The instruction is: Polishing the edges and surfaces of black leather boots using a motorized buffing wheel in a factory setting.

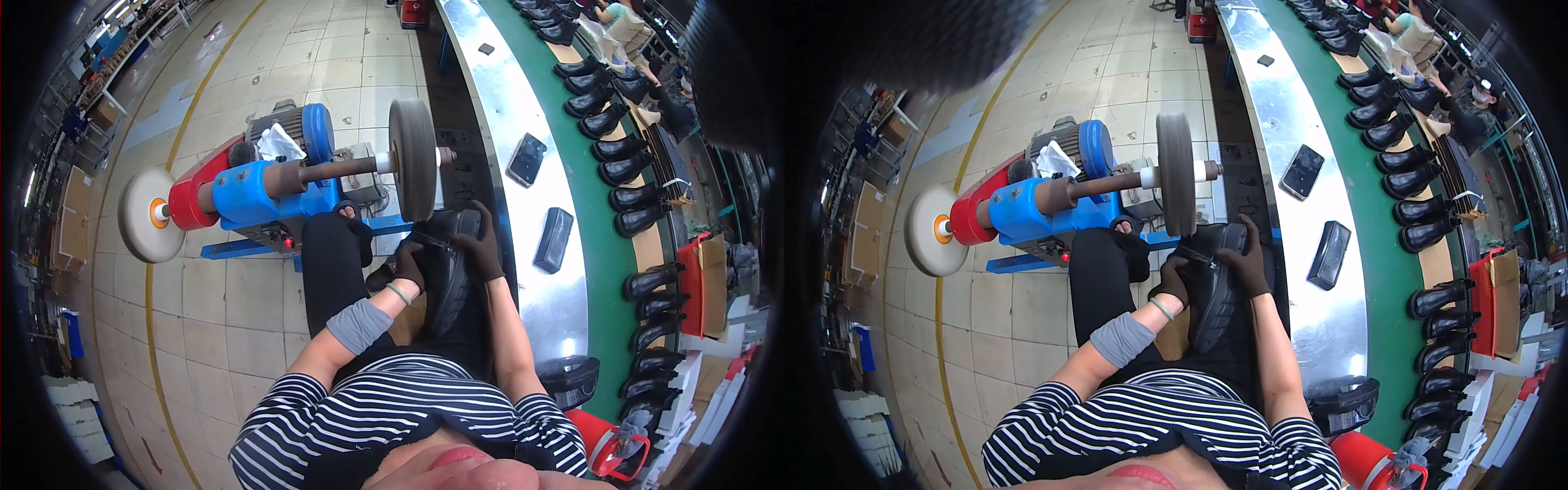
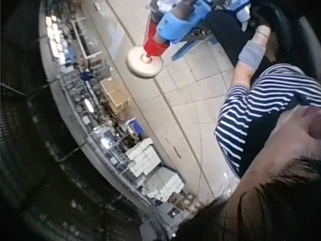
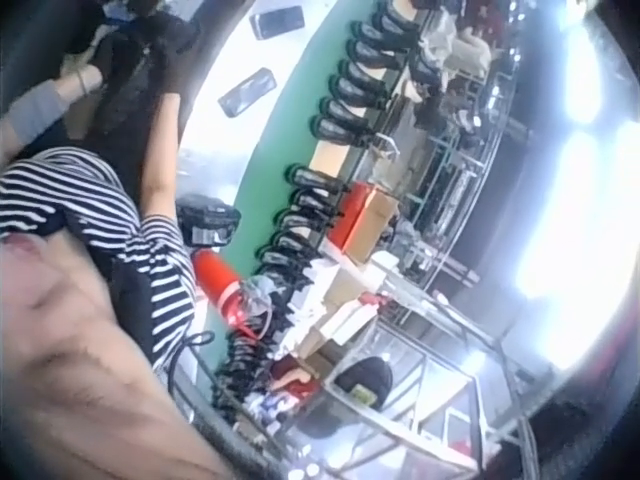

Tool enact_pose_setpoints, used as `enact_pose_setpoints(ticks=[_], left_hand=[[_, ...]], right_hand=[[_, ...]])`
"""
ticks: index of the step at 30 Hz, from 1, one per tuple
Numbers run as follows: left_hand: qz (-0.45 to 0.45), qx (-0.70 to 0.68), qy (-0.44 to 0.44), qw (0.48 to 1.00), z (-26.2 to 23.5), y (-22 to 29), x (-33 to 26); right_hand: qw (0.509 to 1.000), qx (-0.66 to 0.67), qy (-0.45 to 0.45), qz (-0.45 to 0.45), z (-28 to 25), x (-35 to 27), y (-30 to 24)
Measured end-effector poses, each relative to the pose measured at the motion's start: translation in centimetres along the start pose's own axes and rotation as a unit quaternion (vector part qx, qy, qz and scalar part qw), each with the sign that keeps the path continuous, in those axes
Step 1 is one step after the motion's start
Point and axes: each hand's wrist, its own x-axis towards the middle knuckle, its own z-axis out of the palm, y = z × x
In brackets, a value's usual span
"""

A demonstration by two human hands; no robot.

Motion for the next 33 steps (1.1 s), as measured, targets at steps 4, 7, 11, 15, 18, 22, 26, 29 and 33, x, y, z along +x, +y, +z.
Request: enact_pose_setpoints(ticks=[4, 7, 11, 15, 18, 22, 26, 29, 33], left_hand=[[0.226, 0.270, 0.052, 0.934, -2.1, 1.7, 4.3], [0.187, 0.357, -0.134, 0.905, -3.0, 3.5, 7.1], [-0.014, 0.102, -0.172, 0.980, 2.6, 3.2, 3.2], [0.018, 0.174, -0.178, 0.968, -0.5, 2.6, 5.4], [0.092, 0.351, -0.165, 0.917, -1.9, 2.0, 7.7], [0.192, 0.565, -0.133, 0.791, -5.4, 1.7, 9.7], [0.236, 0.781, -0.157, 0.557, -0.8, 1.0, 8.0], [0.333, 0.820, -0.124, 0.450, -3.6, 1.2, 9.9], [0.336, 0.833, -0.107, 0.426, -1.7, 1.4, 9.1]], right_hand=[[0.944, -0.280, 0.039, -0.170, 4.2, -1.4, -2.2], [0.922, -0.327, 0.059, -0.199, 8.3, -2.1, -4.4], [0.907, -0.370, 0.068, -0.189, 7.9, -1.3, -3.9], [0.855, -0.479, -0.040, -0.193, 9.6, -1.8, -5.2], [0.826, -0.486, -0.034, -0.283, 9.3, -2.1, -3.4], [0.738, -0.578, -0.101, -0.332, 7.4, -5.8, -5.1], [0.710, -0.669, -0.046, -0.216, 1.6, -9.0, -3.2], [0.665, -0.686, 0.041, -0.294, -0.7, -6.2, 0.5], [0.695, -0.634, 0.041, -0.337, -2.8, -3.3, 1.2]])
